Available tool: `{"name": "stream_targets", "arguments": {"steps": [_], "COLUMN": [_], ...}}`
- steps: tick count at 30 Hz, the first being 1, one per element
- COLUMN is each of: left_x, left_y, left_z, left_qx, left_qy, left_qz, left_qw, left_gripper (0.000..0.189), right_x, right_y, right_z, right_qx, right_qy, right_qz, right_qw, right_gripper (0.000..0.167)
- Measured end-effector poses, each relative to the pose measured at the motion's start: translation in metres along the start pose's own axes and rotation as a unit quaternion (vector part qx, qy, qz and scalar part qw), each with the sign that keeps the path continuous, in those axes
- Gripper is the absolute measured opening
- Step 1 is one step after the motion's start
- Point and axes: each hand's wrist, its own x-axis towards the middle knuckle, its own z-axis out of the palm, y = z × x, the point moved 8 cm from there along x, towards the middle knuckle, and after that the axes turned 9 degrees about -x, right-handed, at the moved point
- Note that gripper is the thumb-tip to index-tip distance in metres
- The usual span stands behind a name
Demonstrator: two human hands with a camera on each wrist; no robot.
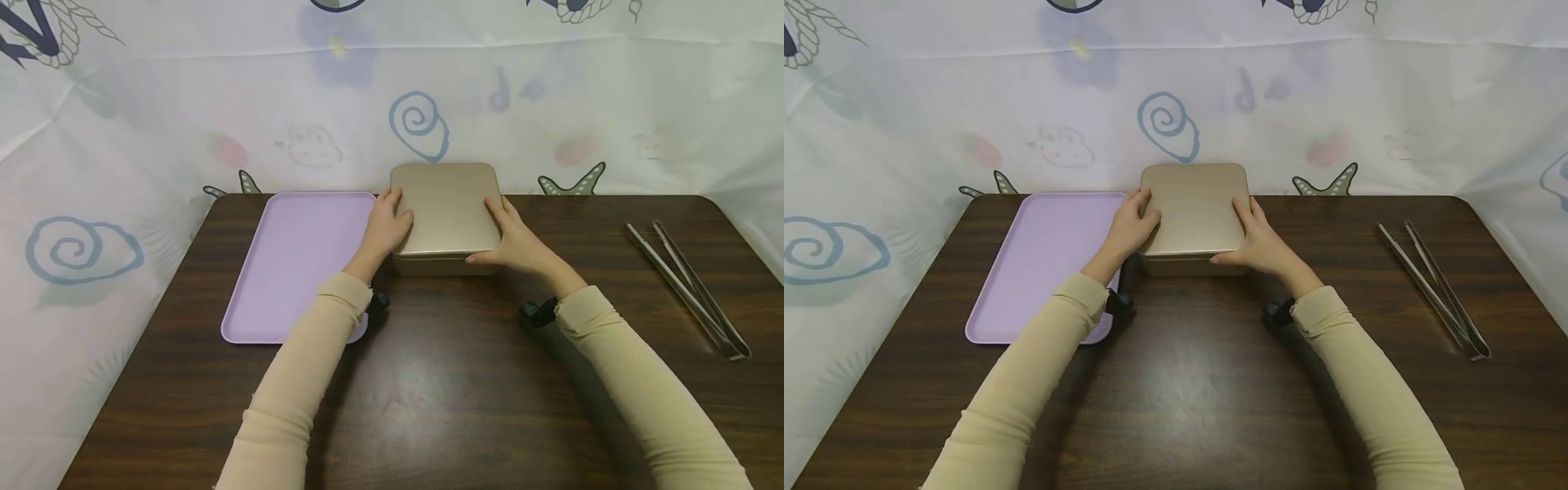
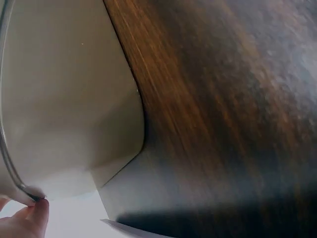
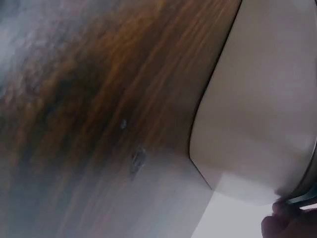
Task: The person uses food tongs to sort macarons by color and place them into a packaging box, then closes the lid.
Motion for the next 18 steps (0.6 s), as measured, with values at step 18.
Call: {"name": "stream_targets", "arguments": {"steps": [18], "left_x": [-0.002], "left_y": [-0.007], "left_z": [0.011], "left_qx": [0.006], "left_qy": [-0.011], "left_qz": [-0.011], "left_qw": [0.9999], "left_gripper": [0.055], "right_x": [0.004], "right_y": [0.009], "right_z": [0.001], "right_qx": [-0.011], "right_qy": [-0.004], "right_qz": [0.01], "right_qw": [0.9999], "right_gripper": [0.114]}}
